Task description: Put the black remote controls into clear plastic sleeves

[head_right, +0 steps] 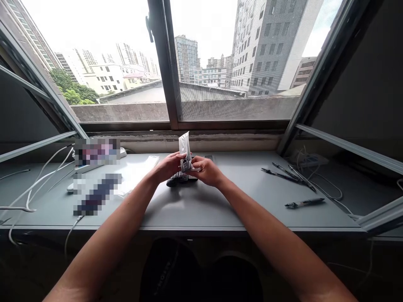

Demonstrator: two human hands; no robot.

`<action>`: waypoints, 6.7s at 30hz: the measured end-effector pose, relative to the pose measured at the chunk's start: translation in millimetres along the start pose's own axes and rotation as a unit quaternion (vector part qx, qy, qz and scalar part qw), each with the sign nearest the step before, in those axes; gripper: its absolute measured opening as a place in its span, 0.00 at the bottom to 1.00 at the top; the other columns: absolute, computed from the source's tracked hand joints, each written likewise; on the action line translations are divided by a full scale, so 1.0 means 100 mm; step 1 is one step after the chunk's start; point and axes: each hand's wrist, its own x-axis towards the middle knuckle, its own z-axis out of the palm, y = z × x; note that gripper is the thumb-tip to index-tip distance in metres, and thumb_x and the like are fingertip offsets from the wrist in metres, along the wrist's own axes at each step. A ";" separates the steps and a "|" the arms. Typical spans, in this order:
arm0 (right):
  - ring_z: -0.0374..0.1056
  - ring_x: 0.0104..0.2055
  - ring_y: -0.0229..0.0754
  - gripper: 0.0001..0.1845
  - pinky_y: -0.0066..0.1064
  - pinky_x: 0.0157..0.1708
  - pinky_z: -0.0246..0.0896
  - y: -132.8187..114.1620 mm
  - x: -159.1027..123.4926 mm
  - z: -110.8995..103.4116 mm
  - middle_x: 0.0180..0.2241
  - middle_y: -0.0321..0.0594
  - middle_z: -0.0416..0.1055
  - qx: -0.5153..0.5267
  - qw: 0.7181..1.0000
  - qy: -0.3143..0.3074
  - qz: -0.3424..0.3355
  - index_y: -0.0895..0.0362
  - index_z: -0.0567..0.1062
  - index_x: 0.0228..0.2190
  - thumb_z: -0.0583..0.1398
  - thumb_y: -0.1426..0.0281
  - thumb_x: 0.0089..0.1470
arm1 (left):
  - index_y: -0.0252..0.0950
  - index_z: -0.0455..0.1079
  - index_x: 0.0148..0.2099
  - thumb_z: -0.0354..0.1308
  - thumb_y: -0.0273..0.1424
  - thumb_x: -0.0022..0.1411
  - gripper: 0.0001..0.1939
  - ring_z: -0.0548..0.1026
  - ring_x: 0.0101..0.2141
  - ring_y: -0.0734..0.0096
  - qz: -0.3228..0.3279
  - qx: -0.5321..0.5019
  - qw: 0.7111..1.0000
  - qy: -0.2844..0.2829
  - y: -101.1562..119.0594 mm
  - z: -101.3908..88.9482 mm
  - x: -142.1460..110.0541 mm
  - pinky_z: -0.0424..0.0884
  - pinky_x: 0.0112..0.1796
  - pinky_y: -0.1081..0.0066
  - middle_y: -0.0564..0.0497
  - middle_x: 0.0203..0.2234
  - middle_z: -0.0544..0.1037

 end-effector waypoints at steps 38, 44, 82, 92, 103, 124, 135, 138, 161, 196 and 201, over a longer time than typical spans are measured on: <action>0.67 0.22 0.40 0.31 0.31 0.23 0.62 0.05 0.00 -0.30 0.23 0.34 0.74 0.025 0.938 0.185 0.293 0.55 0.74 0.66 0.66 0.63 0.63 | 0.37 0.72 0.64 0.55 0.42 0.77 0.21 0.84 0.45 0.58 0.145 0.362 0.891 0.233 -0.09 -0.20 0.10 0.78 0.44 0.62 0.42 0.47 0.86; 0.73 0.33 0.44 0.22 0.33 0.34 0.61 -0.01 -0.03 -0.25 0.29 0.40 0.78 -0.216 0.931 0.058 0.288 0.59 0.83 0.56 0.64 0.66 0.63 | 0.35 0.75 0.64 0.52 0.41 0.78 0.22 0.79 0.56 0.51 0.121 0.582 0.763 0.252 -0.11 -0.28 0.07 0.71 0.59 0.57 0.40 0.53 0.84; 0.70 0.28 0.43 0.16 0.33 0.29 0.53 -0.07 -0.07 -0.29 0.27 0.39 0.79 -0.262 0.936 0.051 0.230 0.54 0.85 0.37 0.62 0.57 0.67 | 0.30 0.72 0.68 0.55 0.50 0.71 0.35 0.63 0.67 0.21 -0.106 0.677 0.632 0.362 -0.13 -0.64 -0.02 0.57 0.62 0.28 0.19 0.65 0.71; 0.72 0.31 0.44 0.15 0.34 0.35 0.61 0.03 -0.07 -0.23 0.28 0.37 0.78 -0.243 0.951 0.079 0.176 0.53 0.84 0.43 0.62 0.58 0.68 | 0.44 0.36 0.84 0.58 0.29 0.72 0.48 0.52 0.77 0.43 0.277 0.421 0.795 0.336 0.08 -0.20 -0.01 0.66 0.69 0.50 0.42 0.81 0.40; 0.60 0.72 0.62 0.41 0.55 0.70 0.58 0.10 -0.04 -0.06 0.68 0.56 0.65 -0.149 0.984 0.097 0.024 0.53 0.75 0.66 0.72 0.50 0.57 | 0.46 0.63 0.75 0.68 0.25 0.64 0.40 0.79 0.60 0.59 0.125 -0.033 0.987 0.094 0.15 0.07 -0.04 0.78 0.60 0.62 0.44 0.64 0.77; 0.71 0.62 0.52 0.20 0.47 0.63 0.69 -0.01 -0.05 -0.12 0.58 0.45 0.75 -0.127 0.980 0.153 -0.022 0.43 0.86 0.54 0.58 0.70 0.72 | 0.34 0.78 0.56 0.68 0.37 0.68 0.17 0.80 0.59 0.53 -0.004 -0.058 0.998 0.015 0.15 -0.08 -0.06 0.79 0.60 0.58 0.38 0.58 0.81; 0.76 0.58 0.51 0.16 0.46 0.60 0.73 0.12 -0.04 -0.11 0.56 0.45 0.77 -0.096 0.977 0.186 -0.045 0.46 0.87 0.52 0.60 0.63 0.73 | 0.30 0.82 0.49 0.74 0.24 0.62 0.13 0.85 0.42 0.64 0.000 -0.081 0.988 0.135 0.05 -0.20 0.07 0.83 0.45 0.71 0.39 0.48 0.86; 0.76 0.57 0.52 0.16 0.45 0.57 0.75 0.10 -0.03 -0.10 0.56 0.46 0.77 -0.081 0.971 0.219 -0.040 0.47 0.86 0.54 0.60 0.64 0.73 | 0.31 0.82 0.48 0.75 0.26 0.63 0.12 0.86 0.43 0.65 0.025 -0.093 0.976 0.197 0.04 -0.24 0.10 0.83 0.43 0.73 0.40 0.46 0.86; 0.75 0.61 0.56 0.16 0.50 0.61 0.73 0.05 -0.03 -0.08 0.58 0.47 0.79 0.027 0.994 0.102 0.043 0.49 0.88 0.48 0.66 0.56 0.67 | 0.33 0.82 0.53 0.79 0.27 0.59 0.21 0.85 0.51 0.59 0.065 -0.068 0.986 0.135 -0.01 -0.22 0.09 0.80 0.55 0.66 0.39 0.53 0.85; 0.71 0.68 0.58 0.23 0.55 0.69 0.66 -0.01 -0.03 -0.11 0.65 0.42 0.75 0.079 0.992 0.069 0.071 0.45 0.84 0.57 0.69 0.54 0.63 | 0.33 0.82 0.54 0.75 0.31 0.63 0.17 0.85 0.46 0.63 0.057 -0.051 0.988 0.137 0.01 -0.18 0.08 0.81 0.49 0.68 0.38 0.54 0.84; 0.69 0.70 0.58 0.19 0.51 0.70 0.64 -0.03 -0.03 -0.13 0.68 0.44 0.72 0.065 0.993 0.065 0.071 0.48 0.88 0.51 0.69 0.54 0.64 | 0.34 0.82 0.53 0.74 0.33 0.64 0.17 0.84 0.42 0.67 0.071 -0.047 0.985 0.149 -0.01 -0.23 0.10 0.81 0.43 0.72 0.40 0.53 0.84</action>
